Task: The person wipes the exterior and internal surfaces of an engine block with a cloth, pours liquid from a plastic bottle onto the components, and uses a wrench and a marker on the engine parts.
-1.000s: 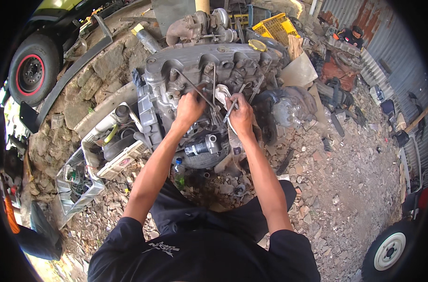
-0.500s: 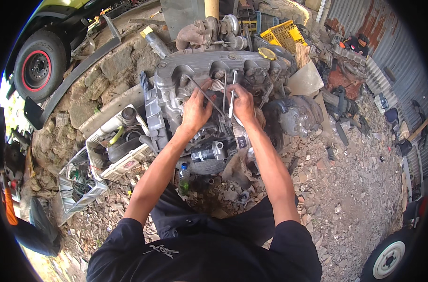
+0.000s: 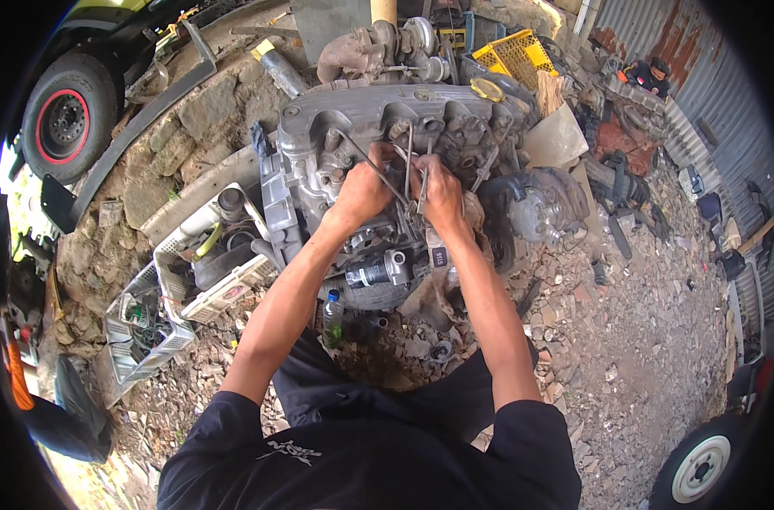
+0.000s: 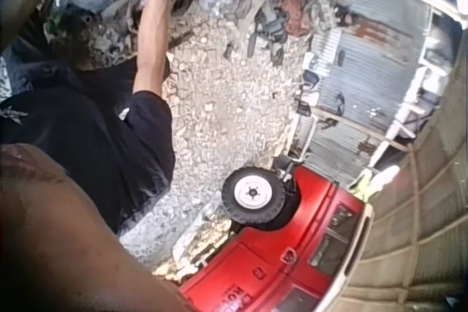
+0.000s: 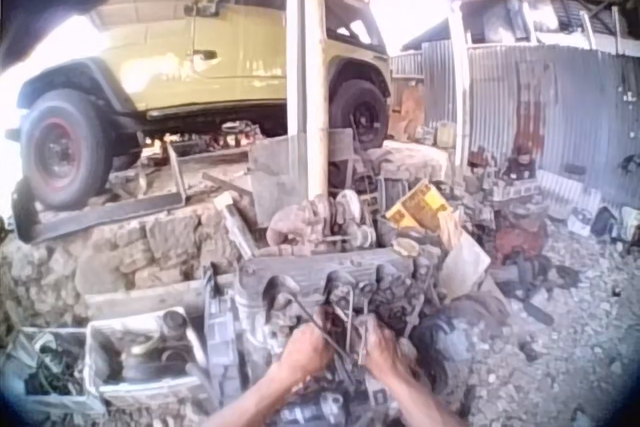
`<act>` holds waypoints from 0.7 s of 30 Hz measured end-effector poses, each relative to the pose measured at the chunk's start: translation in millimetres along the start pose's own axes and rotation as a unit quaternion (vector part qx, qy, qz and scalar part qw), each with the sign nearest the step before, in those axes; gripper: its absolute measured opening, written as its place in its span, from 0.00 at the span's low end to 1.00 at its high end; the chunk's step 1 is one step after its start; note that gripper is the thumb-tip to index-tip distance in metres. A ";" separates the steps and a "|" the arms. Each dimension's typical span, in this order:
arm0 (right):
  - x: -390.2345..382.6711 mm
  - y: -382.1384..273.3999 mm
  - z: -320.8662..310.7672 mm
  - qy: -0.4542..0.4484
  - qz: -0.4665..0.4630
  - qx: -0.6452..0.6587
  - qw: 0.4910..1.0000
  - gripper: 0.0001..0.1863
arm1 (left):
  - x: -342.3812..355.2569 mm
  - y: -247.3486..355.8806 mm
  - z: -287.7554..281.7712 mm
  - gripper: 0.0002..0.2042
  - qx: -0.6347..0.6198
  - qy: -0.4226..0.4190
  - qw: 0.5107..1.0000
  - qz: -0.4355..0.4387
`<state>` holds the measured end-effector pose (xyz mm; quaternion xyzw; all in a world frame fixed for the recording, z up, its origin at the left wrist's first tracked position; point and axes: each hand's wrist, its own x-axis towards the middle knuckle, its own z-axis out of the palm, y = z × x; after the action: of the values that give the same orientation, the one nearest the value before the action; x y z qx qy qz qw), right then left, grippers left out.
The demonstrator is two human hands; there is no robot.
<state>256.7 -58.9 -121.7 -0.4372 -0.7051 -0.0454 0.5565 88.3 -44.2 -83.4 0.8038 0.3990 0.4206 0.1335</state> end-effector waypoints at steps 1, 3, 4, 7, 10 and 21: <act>-3.2 -0.3 -0.5 0.015 0.003 0.001 1.000 0.11 | 0.6 0.5 0.4 0.21 0.002 -0.005 1.000 -0.013; -9.1 1.8 0.2 0.024 0.033 0.004 0.999 0.11 | 2.1 4.6 1.7 0.21 0.003 -0.016 0.999 -0.038; -11.6 6.1 2.4 0.026 0.039 0.013 0.999 0.12 | 1.0 8.5 2.6 0.22 -0.012 -0.016 0.999 -0.047; -13.3 2.2 6.6 0.028 0.073 0.047 0.996 0.12 | -6.1 7.0 1.5 0.24 -0.040 -0.016 0.997 -0.067; -10.1 -8.1 6.1 0.045 0.076 0.047 0.995 0.12 | -9.2 -6.4 2.0 0.29 -0.050 -0.027 0.995 -0.077; -33.0 -8.4 -5.1 0.038 0.159 -0.016 0.986 0.12 | -27.0 6.6 -9.0 0.28 -0.060 -0.028 0.990 -0.127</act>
<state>254.8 -85.5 -143.4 -0.5505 -0.6040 0.0152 0.5761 75.9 -69.8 -89.7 0.7483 0.4684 0.4010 0.2446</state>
